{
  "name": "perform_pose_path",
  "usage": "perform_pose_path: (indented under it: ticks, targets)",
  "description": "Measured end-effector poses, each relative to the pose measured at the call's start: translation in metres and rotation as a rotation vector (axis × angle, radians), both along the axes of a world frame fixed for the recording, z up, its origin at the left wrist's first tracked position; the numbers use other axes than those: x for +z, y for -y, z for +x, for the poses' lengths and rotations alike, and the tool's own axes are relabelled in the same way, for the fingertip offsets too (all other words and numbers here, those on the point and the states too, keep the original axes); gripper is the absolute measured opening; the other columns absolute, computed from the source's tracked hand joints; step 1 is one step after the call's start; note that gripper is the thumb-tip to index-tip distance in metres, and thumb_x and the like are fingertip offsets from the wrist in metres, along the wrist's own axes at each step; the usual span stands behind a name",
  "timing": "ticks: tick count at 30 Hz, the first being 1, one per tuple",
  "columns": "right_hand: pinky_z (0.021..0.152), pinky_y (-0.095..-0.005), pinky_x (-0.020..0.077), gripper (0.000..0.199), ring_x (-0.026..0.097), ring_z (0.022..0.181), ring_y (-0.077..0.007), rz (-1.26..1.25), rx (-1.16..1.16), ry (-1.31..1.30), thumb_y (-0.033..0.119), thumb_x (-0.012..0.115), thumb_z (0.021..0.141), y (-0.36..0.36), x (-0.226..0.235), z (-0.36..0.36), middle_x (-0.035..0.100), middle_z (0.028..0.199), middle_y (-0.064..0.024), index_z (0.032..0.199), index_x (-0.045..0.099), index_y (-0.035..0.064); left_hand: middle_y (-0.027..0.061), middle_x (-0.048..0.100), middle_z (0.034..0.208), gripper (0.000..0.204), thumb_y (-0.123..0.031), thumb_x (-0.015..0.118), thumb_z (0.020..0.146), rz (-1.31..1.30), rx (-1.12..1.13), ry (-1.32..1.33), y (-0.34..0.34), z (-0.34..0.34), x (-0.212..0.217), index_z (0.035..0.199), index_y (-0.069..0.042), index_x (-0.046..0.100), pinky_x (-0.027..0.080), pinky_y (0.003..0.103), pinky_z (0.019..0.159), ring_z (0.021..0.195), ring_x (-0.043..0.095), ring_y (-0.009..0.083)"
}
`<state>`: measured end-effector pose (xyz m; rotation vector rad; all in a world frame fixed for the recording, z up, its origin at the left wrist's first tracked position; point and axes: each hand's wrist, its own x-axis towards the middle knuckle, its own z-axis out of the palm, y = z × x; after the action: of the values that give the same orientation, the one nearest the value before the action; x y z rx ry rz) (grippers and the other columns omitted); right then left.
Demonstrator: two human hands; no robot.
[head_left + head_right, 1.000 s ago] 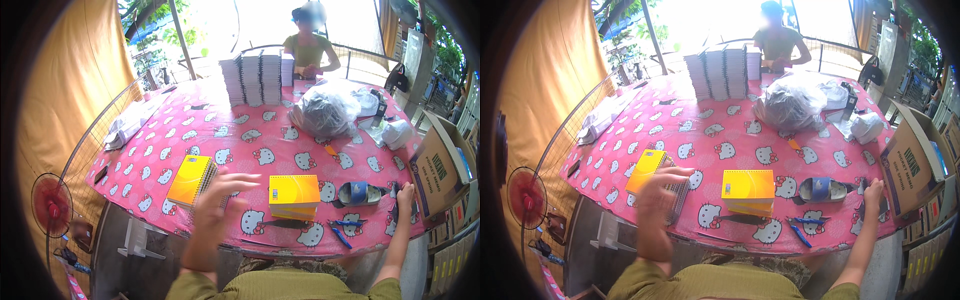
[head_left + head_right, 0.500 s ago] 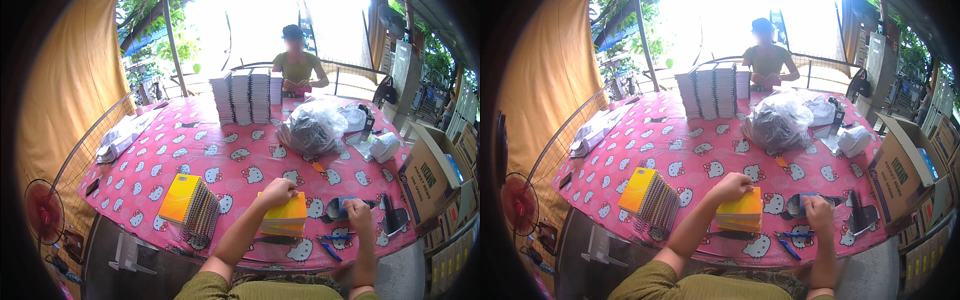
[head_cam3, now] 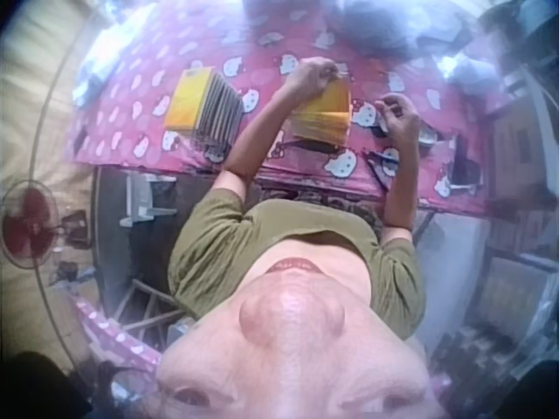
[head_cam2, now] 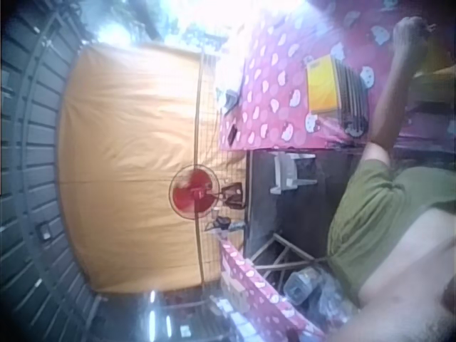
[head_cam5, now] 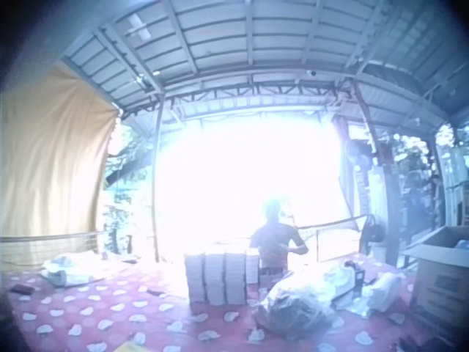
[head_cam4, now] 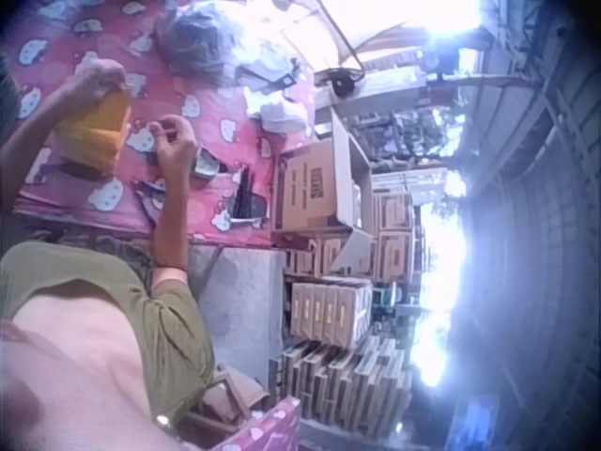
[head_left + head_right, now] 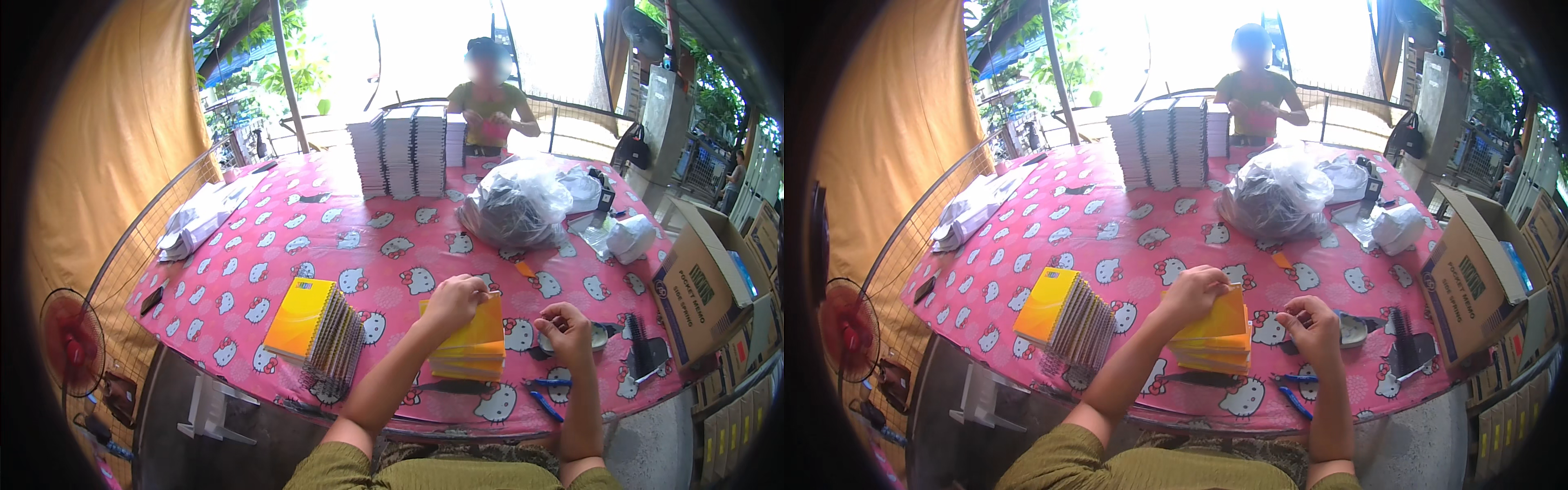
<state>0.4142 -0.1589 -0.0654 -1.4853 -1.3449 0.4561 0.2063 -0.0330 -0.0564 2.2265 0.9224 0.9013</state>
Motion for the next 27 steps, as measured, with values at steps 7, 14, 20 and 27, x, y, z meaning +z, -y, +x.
perform_pose_path:
  ticks: [7, 14, 20, 27]
  targets:
    - [0.06, -0.0221, 0.0467, 0.014, 0.059, 0.07, -0.007, 0.205, 0.122, -0.025, 0.005, 0.074, 0.08, -0.006, 0.021, -0.021, 0.066, 0.084, -0.0037, 0.091, 0.068, 0.0003, 0.005, 0.069, 0.087, 0.014, -0.007, 0.065, 0.079, 0.517, -0.072, 0.068, 0.048, -0.015, 0.009, 0.093, -0.008, 0.069, 0.045, 0.036, 0.079, 0.085, 0.065, 0.021]
    - [0.059, -0.0211, 0.0447, 0.01, 0.058, 0.071, -0.0055, 0.015, 0.281, -0.177, 0.009, 0.071, 0.084, -0.01, 0.025, -0.033, 0.062, 0.079, -0.0014, 0.088, 0.067, 0.0008, 0.0, 0.068, 0.095, 0.014, -0.017, 0.067, 0.081, 0.409, 0.136, 0.053, 0.062, -0.01, 0.007, 0.092, -0.019, 0.074, 0.031, 0.054, 0.095, 0.104, 0.059, 0.0221]
    - [0.057, -0.021, 0.0455, 0.012, 0.057, 0.065, -0.0054, -0.033, 0.306, -0.167, 0.01, 0.067, 0.088, -0.024, 0.026, -0.028, 0.064, 0.075, -0.0021, 0.094, 0.066, -0.0011, -0.0031, 0.068, 0.094, 0.015, -0.026, 0.068, 0.081, 0.361, 0.258, 0.017, 0.064, -0.004, -0.002, 0.095, -0.026, 0.075, 0.015, 0.07, 0.096, 0.109, 0.055, 0.0213]
    - [0.059, -0.0201, 0.0469, 0.016, 0.057, 0.066, -0.0063, -0.149, 0.443, -0.203, 0.012, 0.065, 0.09, -0.035, 0.037, -0.013, 0.066, 0.078, -0.0025, 0.094, 0.065, -0.0029, 0.0015, 0.068, 0.084, 0.016, -0.021, 0.074, 0.077, 0.334, 0.214, 0.185, 0.057, -0.005, 0.002, 0.09, -0.012, 0.073, 0.044, 0.037, 0.08, 0.086, 0.058, 0.0221]
